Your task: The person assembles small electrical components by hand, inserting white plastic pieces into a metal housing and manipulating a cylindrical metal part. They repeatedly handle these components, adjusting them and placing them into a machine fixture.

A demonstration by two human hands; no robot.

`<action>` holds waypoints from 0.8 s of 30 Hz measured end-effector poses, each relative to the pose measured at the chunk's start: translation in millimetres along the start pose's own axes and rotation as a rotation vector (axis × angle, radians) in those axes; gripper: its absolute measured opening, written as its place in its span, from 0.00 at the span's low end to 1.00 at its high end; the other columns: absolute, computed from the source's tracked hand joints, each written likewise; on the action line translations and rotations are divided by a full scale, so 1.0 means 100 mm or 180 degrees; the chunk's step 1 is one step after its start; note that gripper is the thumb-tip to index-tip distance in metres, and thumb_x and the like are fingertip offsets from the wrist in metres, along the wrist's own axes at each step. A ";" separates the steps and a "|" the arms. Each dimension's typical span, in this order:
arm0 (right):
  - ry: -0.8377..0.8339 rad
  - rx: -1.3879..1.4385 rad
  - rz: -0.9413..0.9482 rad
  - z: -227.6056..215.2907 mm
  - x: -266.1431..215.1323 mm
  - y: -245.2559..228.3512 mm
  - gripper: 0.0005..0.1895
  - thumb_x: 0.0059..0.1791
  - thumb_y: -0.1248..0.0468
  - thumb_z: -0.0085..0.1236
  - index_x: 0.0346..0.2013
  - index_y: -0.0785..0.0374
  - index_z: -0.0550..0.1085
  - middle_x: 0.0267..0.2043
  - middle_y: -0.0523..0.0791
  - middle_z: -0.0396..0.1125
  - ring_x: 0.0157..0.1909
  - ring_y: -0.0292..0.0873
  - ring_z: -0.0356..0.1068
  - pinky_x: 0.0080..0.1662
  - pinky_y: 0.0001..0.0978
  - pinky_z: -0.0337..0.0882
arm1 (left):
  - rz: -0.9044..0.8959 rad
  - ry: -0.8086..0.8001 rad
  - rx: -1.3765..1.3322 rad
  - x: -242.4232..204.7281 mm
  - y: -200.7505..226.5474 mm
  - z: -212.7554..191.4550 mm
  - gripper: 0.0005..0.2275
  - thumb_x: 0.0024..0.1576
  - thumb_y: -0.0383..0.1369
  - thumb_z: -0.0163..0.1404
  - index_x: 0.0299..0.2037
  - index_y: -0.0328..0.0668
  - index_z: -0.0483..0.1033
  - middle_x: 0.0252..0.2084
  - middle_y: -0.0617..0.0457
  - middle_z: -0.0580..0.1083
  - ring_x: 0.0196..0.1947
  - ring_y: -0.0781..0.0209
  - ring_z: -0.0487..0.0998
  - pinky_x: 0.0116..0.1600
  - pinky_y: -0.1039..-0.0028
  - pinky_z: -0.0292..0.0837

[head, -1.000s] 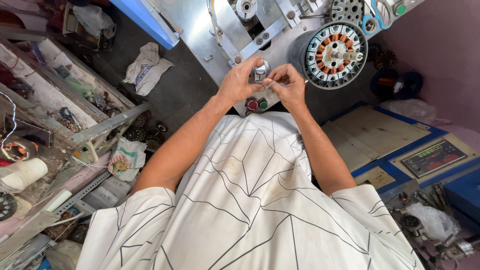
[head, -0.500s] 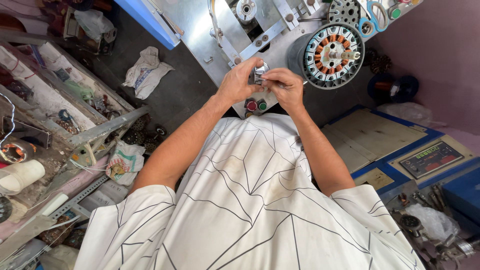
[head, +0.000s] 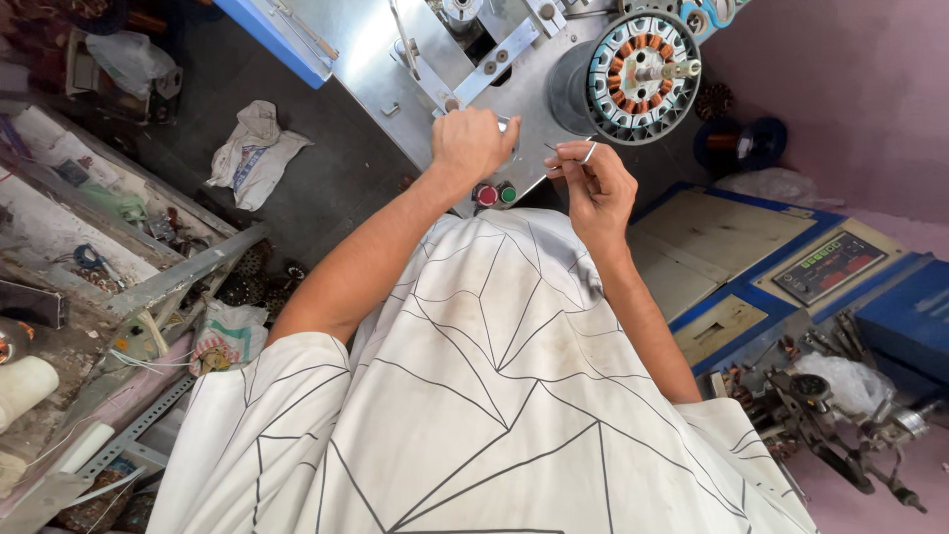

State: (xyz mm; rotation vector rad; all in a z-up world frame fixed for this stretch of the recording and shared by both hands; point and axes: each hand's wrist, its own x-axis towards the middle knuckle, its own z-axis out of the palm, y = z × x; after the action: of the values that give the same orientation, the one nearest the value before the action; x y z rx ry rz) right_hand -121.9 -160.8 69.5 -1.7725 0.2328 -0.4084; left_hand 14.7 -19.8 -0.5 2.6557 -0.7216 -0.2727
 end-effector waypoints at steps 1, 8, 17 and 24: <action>0.0032 0.0004 0.0053 0.03 -0.01 0.04 0.07 0.57 0.80 0.51 0.46 0.72 0.75 0.49 0.49 0.71 0.47 0.40 0.78 0.46 0.28 0.81 | -0.0353 -0.0517 -0.0393 0.01 -0.03 -0.03 0.28 0.59 0.57 0.47 0.17 0.42 0.77 0.16 0.45 0.75 0.19 0.47 0.80 0.29 0.60 0.75; 0.0083 -0.0932 -0.0057 0.20 0.02 0.28 0.07 0.54 0.76 0.60 0.46 0.67 0.79 0.41 0.47 0.77 0.40 0.35 0.76 0.40 0.26 0.73 | -0.0561 -0.0265 -0.1328 -0.24 -0.14 -0.38 0.23 0.53 0.51 0.60 0.33 0.33 0.75 0.33 0.43 0.76 0.35 0.44 0.79 0.41 0.57 0.74; -0.0174 -0.0964 -0.0302 0.33 0.13 0.43 0.07 0.54 0.76 0.60 0.47 0.67 0.78 0.44 0.48 0.76 0.43 0.40 0.78 0.42 0.28 0.76 | -0.0145 -0.0005 -0.2015 -0.42 -0.05 -0.16 0.30 0.39 0.31 0.70 0.51 0.38 0.67 0.48 0.42 0.75 0.48 0.38 0.77 0.49 0.55 0.72; -0.0299 -0.1169 -0.0895 0.34 0.18 0.51 0.08 0.49 0.77 0.64 0.42 0.68 0.79 0.41 0.47 0.75 0.40 0.42 0.74 0.40 0.31 0.74 | -0.0284 -0.0169 -0.2051 -0.36 -0.01 -0.08 0.30 0.38 0.30 0.69 0.48 0.38 0.65 0.46 0.41 0.76 0.49 0.36 0.77 0.48 0.53 0.72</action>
State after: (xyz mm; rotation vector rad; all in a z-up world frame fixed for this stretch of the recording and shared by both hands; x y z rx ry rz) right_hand -88.6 -148.8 15.8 -2.1907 -0.0125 -0.5048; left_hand -12.7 2.3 9.4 2.0711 -0.4315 -0.5053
